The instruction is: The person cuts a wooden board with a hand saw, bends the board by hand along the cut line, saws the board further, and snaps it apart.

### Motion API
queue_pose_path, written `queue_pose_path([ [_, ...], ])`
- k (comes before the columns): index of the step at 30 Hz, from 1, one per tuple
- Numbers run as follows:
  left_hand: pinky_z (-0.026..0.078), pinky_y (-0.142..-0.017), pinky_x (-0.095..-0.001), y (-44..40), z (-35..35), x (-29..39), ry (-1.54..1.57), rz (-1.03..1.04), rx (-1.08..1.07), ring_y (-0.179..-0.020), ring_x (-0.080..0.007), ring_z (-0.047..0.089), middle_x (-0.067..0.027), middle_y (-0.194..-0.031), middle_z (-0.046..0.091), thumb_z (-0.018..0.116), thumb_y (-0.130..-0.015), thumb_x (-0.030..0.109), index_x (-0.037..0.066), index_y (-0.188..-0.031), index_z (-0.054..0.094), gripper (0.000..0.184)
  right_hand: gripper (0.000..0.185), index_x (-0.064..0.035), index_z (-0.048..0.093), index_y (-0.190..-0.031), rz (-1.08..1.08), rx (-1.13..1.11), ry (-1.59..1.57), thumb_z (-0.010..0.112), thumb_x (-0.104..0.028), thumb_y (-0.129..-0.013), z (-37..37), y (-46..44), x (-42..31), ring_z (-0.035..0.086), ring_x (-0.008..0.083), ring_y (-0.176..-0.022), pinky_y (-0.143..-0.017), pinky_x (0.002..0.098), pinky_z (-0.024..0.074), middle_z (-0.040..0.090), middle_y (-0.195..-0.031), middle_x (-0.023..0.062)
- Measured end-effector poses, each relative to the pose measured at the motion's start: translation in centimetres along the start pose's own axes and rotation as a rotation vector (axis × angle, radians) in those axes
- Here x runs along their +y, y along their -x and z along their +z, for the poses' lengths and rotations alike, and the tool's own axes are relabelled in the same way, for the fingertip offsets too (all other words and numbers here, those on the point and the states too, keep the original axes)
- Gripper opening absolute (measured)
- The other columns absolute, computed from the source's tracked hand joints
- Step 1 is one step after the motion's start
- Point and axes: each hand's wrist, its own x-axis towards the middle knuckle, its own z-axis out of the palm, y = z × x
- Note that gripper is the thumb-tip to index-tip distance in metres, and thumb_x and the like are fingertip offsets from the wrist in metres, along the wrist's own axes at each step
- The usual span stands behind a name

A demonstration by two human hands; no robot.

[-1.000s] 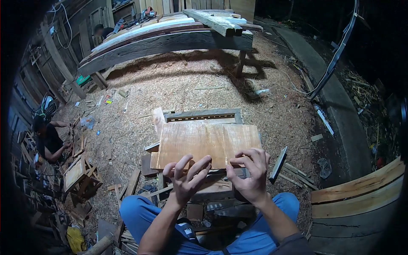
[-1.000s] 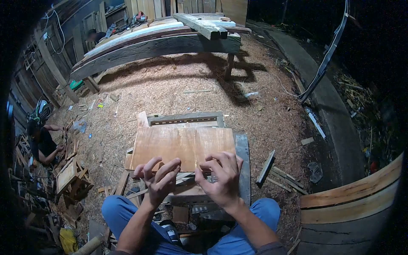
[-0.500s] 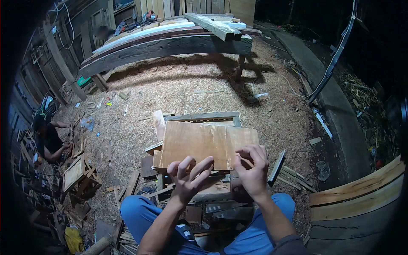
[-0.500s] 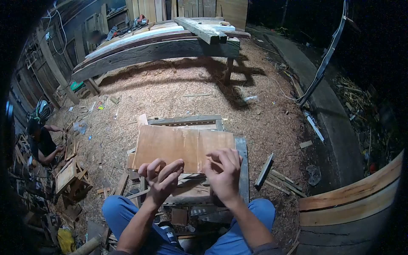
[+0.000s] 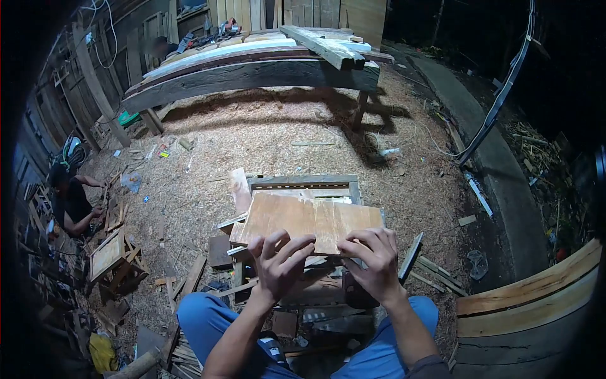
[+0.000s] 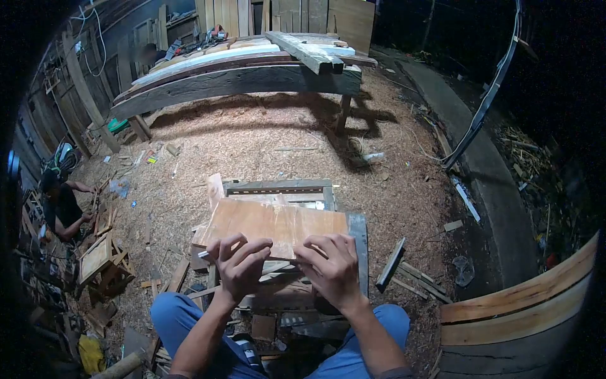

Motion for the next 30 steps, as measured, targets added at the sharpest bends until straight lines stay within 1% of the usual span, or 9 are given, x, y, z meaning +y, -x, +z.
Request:
queue_pose_path([
  [2, 0.030, -0.095, -0.0392, -0.4, -0.2, 0.0, 0.016, 0.000, 0.017, -0.100, -0.0138, 0.059, 0.0122, -0.111, 0.075, 0.075, -0.081, 0.016, 0.023, -0.097, 0.077, 0.017, 0.033, -0.0152, 0.074, -0.102, -0.056, 0.063, 0.002, 0.085, -0.012, -0.071, 0.3, -0.1, -0.1, 0.065, 0.0214, -0.094, -0.088, 0.0407, 0.0445, 0.069, -0.097, -0.0018],
  [8, 0.032, -0.094, -0.0382, -0.3, 0.0, -0.3, -0.006, -0.002, 0.001, -0.099, -0.0137, 0.059, 0.0124, -0.108, 0.074, 0.073, -0.081, 0.015, 0.022, -0.096, 0.075, 0.016, 0.031, -0.0141, 0.073, -0.098, -0.003, 0.027, -0.027, 0.086, -0.013, -0.070, 0.5, -0.4, -0.4, 0.065, 0.0220, -0.094, -0.086, 0.0404, 0.0453, 0.069, -0.097, 0.0000],
  [10, 0.032, -0.094, -0.0387, -0.6, 0.1, -0.3, -0.009, 0.007, 0.012, -0.095, -0.0171, 0.059, 0.0095, -0.102, 0.077, 0.071, -0.084, 0.015, 0.020, -0.091, 0.074, 0.008, 0.031, -0.0139, 0.072, -0.098, 0.004, 0.019, -0.030, 0.086, -0.013, -0.070, 0.4, -0.5, -0.4, 0.065, 0.0223, -0.094, -0.086, 0.0403, 0.0453, 0.069, -0.098, 0.0003],
  [15, 0.031, -0.093, -0.0386, -0.5, -0.1, -0.2, -0.001, 0.005, 0.018, -0.094, -0.0170, 0.059, 0.0095, -0.103, 0.077, 0.072, -0.084, 0.014, 0.019, -0.092, 0.074, 0.010, 0.030, -0.0133, 0.072, -0.098, 0.006, 0.013, -0.008, 0.085, -0.012, -0.071, 0.4, -0.5, -0.6, 0.065, 0.0226, -0.093, -0.085, 0.0402, 0.0454, 0.069, -0.098, 0.0003],
  [17, 0.031, -0.092, -0.0386, -0.3, -0.2, -0.2, -0.002, 0.016, 0.017, -0.094, -0.0170, 0.059, 0.0094, -0.104, 0.077, 0.072, -0.083, 0.013, 0.019, -0.092, 0.074, 0.011, 0.028, -0.0130, 0.073, -0.099, -0.021, 0.026, 0.021, 0.084, -0.012, -0.073, 0.4, -0.5, -0.6, 0.065, 0.0223, -0.093, -0.085, 0.0401, 0.0453, 0.069, -0.098, -0.0001],
  [19, 0.031, -0.094, -0.0385, 0.0, -0.2, -0.1, -0.023, 0.007, 0.009, -0.100, -0.0128, 0.059, 0.0117, -0.111, 0.075, 0.074, -0.080, 0.015, 0.022, -0.099, 0.076, 0.020, 0.028, -0.0133, 0.074, -0.100, -0.032, 0.035, 0.018, 0.082, -0.010, -0.074, 0.6, -0.4, -0.4, 0.065, 0.0218, -0.093, -0.085, 0.0398, 0.0453, 0.069, -0.098, -0.0003],
  [24, 0.029, -0.096, -0.0401, 0.7, 0.1, -0.4, -0.009, -0.006, 0.016, -0.102, -0.0132, 0.059, 0.0111, -0.111, 0.076, 0.076, -0.079, 0.016, 0.021, -0.098, 0.077, 0.019, 0.031, -0.0119, 0.077, -0.101, -0.119, -0.010, 0.070, 0.081, -0.005, -0.071, 0.8, -0.4, -1.1, 0.064, 0.0228, -0.096, -0.084, 0.0403, 0.0452, 0.070, -0.101, 0.0004],
  [28, 0.028, -0.099, -0.0421, 0.6, -0.4, -0.2, -0.008, -0.006, 0.068, -0.104, -0.0152, 0.059, 0.0104, -0.113, 0.077, 0.077, -0.078, 0.015, 0.020, -0.097, 0.077, 0.020, 0.029, -0.0133, 0.077, -0.103, -0.049, 0.088, 0.019, 0.080, -0.004, -0.075, 1.4, 0.0, -1.9, 0.063, 0.0244, -0.099, -0.090, 0.0425, 0.0465, 0.069, -0.102, 0.0020],
  [30, 0.028, -0.100, -0.0442, 0.9, -0.4, -0.3, -0.011, -0.002, 0.085, -0.107, -0.0164, 0.060, 0.0076, -0.114, 0.077, 0.076, -0.079, 0.013, 0.020, -0.097, 0.077, 0.019, 0.040, -0.0165, 0.075, -0.114, 0.037, 0.114, -0.018, 0.081, -0.006, -0.075, 1.2, 0.2, -1.6, 0.063, 0.0275, -0.101, -0.089, 0.0429, 0.0465, 0.068, -0.108, 0.0061],
])
